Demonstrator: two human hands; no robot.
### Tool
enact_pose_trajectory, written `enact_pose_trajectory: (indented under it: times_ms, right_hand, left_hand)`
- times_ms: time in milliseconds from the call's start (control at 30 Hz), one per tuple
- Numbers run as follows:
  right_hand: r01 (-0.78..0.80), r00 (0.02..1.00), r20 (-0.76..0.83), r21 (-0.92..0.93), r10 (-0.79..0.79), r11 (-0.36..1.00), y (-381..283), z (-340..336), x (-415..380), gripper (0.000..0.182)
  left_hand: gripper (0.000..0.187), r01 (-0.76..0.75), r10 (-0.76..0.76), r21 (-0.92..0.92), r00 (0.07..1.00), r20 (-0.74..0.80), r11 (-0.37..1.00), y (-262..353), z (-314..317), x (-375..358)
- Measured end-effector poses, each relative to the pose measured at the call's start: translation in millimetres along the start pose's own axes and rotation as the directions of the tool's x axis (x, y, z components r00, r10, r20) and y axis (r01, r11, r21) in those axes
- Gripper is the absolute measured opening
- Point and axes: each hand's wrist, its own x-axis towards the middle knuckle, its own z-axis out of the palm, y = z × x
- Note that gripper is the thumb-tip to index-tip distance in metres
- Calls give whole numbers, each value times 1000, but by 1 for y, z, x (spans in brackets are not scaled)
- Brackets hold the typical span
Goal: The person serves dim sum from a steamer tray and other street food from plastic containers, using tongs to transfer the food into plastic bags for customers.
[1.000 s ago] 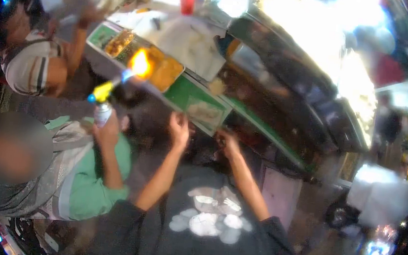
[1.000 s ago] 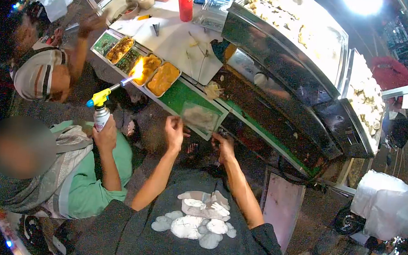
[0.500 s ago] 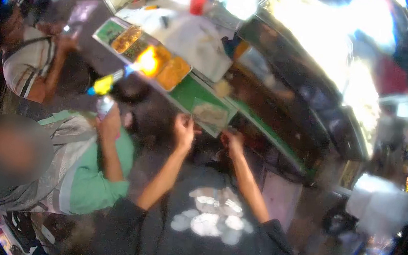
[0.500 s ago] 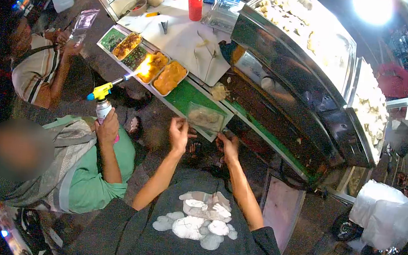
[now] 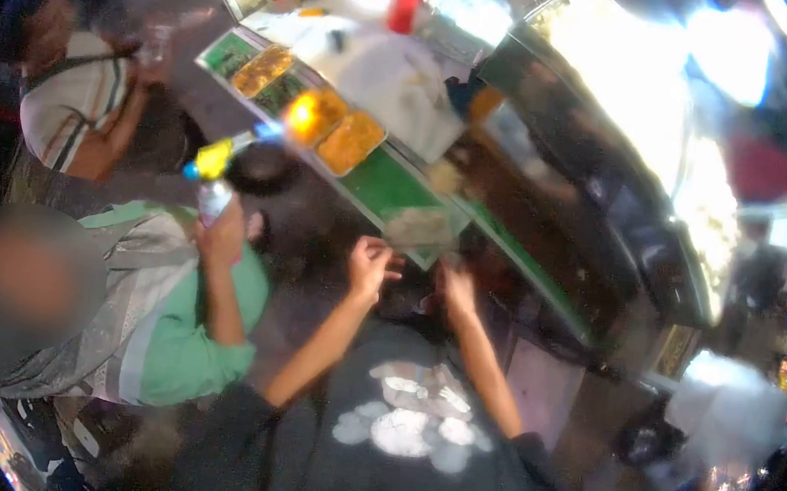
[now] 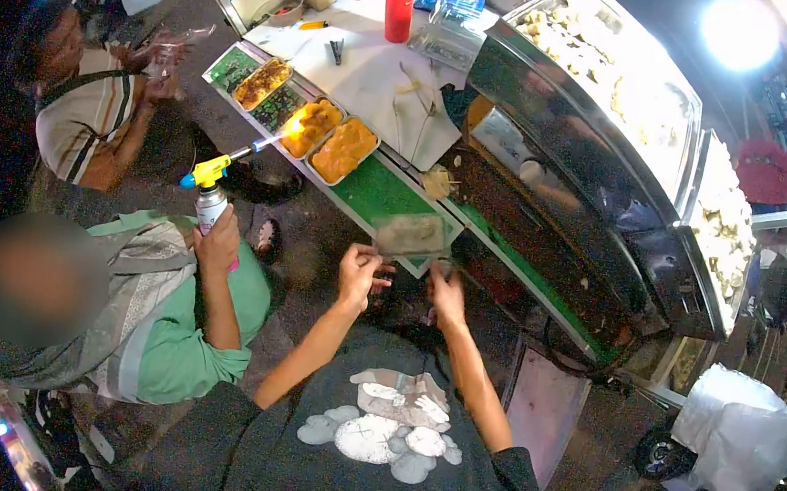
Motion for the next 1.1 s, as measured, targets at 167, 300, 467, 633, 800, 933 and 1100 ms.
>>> enact_pose_trajectory:
  times_ms: [167, 300, 467, 633, 800, 933, 1100]
  right_hand:
    - [-78, 973, 220, 10, 74, 997, -17, 30, -10, 31]
    - [-127, 977, 189, 155, 97, 980, -19, 37, 1, 29]
    - [-175, 980, 127, 159, 156, 972, -17, 41, 6, 24]
    - [-147, 984, 117, 103, 134, 984, -11, 33, 15, 23]
    - [22, 995, 99, -131, -9, 991, 15, 25, 33, 25]
    - [139, 988, 20, -514, -150, 847, -24, -23, 6, 44]
    - [282, 617, -153, -873, -772, 399, -89, -47, 44, 46]
  left_hand:
    - [15, 15, -15, 41, 1000, -2, 999, -2, -2, 1]
    - [15, -29, 29, 28, 1000, 2, 999, -5, -3, 4]
    - [13, -25, 25, 15, 999, 42, 1000, -11, -7, 8]
    - [14, -63, 62, 22, 997, 45, 998, -23, -4, 10]
    - [20, -65, 69, -68, 996, 48, 996, -52, -11, 19]
    - [22, -32, 33, -79, 999, 15, 996, -60, -2, 16]
    - [22, -37, 43, -122, 998, 45, 992, -32, 1, 4]
